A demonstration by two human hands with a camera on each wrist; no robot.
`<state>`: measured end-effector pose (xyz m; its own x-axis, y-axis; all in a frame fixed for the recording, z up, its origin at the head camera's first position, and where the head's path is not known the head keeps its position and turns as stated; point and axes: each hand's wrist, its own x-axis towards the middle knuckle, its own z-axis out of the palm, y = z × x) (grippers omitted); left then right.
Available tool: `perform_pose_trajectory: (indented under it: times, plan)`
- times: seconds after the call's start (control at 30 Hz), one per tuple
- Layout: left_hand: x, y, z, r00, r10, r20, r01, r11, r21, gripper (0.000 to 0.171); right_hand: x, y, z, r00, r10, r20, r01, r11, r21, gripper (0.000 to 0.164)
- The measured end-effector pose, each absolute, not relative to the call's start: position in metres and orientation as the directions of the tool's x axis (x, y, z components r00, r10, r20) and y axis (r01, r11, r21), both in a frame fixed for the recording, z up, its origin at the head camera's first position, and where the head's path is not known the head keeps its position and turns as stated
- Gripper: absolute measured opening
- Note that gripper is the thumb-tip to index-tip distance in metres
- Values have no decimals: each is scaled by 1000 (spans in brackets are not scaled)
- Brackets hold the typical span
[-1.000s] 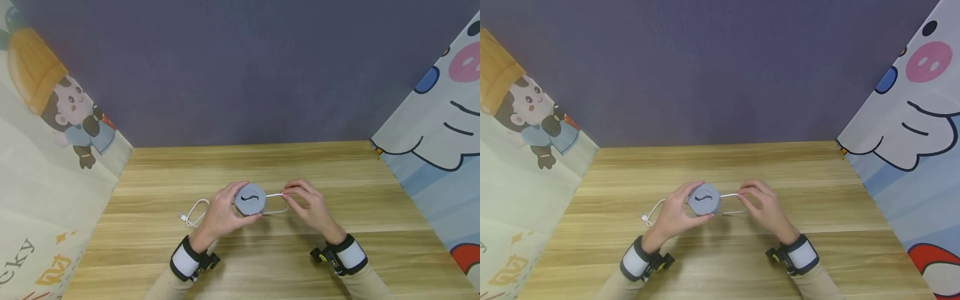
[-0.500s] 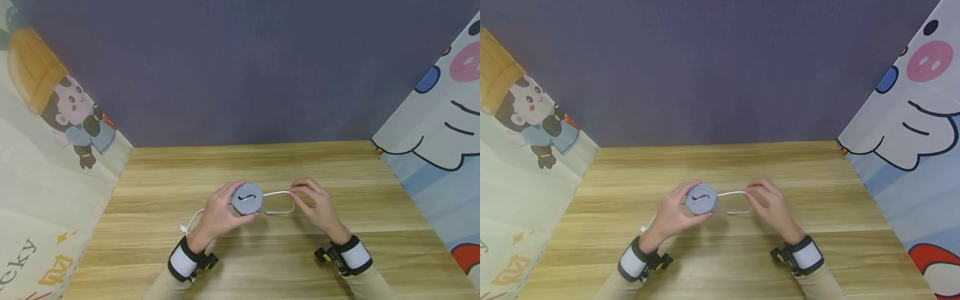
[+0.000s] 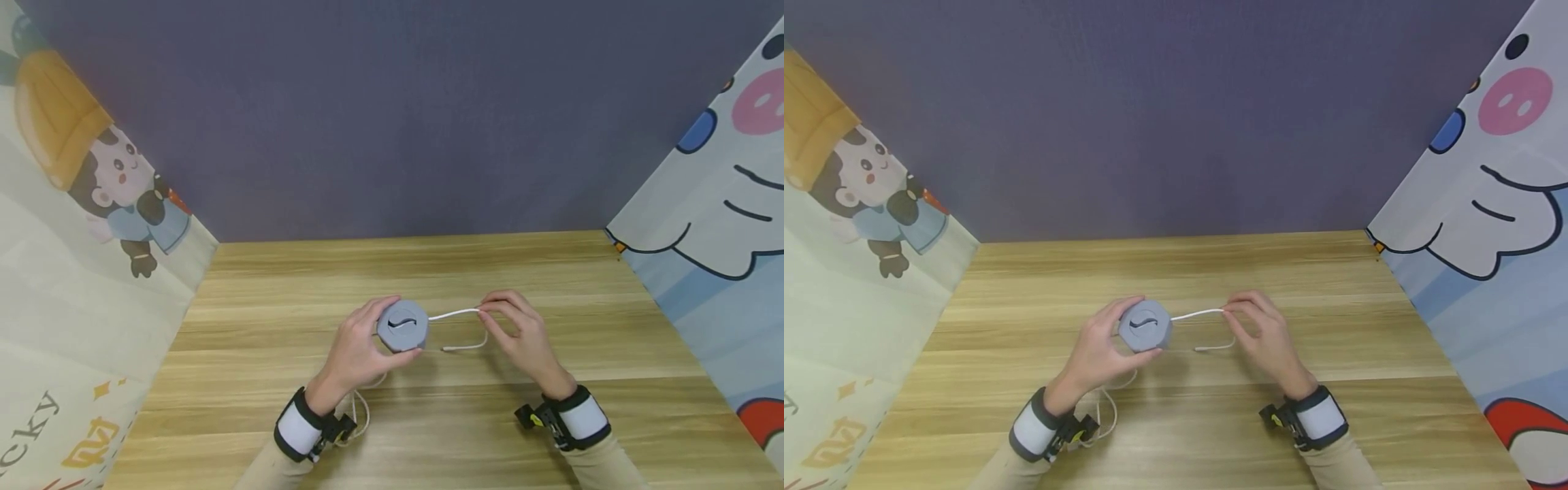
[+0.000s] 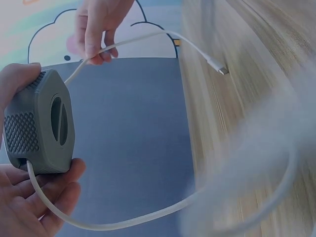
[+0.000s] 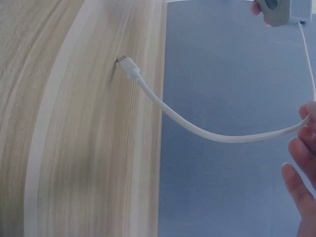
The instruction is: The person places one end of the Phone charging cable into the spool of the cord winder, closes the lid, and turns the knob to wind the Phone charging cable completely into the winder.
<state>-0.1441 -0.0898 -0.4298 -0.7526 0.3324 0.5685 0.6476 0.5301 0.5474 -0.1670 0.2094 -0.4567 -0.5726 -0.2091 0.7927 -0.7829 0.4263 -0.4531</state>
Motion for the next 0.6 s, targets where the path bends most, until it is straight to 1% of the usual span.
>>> perform_pose_trajectory:
  times: [0.1,0.2,0.6]
  plan:
    - [-145,-92,-430,-761,321,563,639,521,567,86,-167,212,-457,-576,-194,794,-776,434,-457,24]
    - [-146,-96,-431,-772,303,559,625,519,583,85,-168,215,-457,-580,-178,795,-767,450,-458,26]
    - [-148,-102,-430,-795,273,541,593,536,601,84,-167,219,-457,-614,-144,776,-729,482,-486,25]
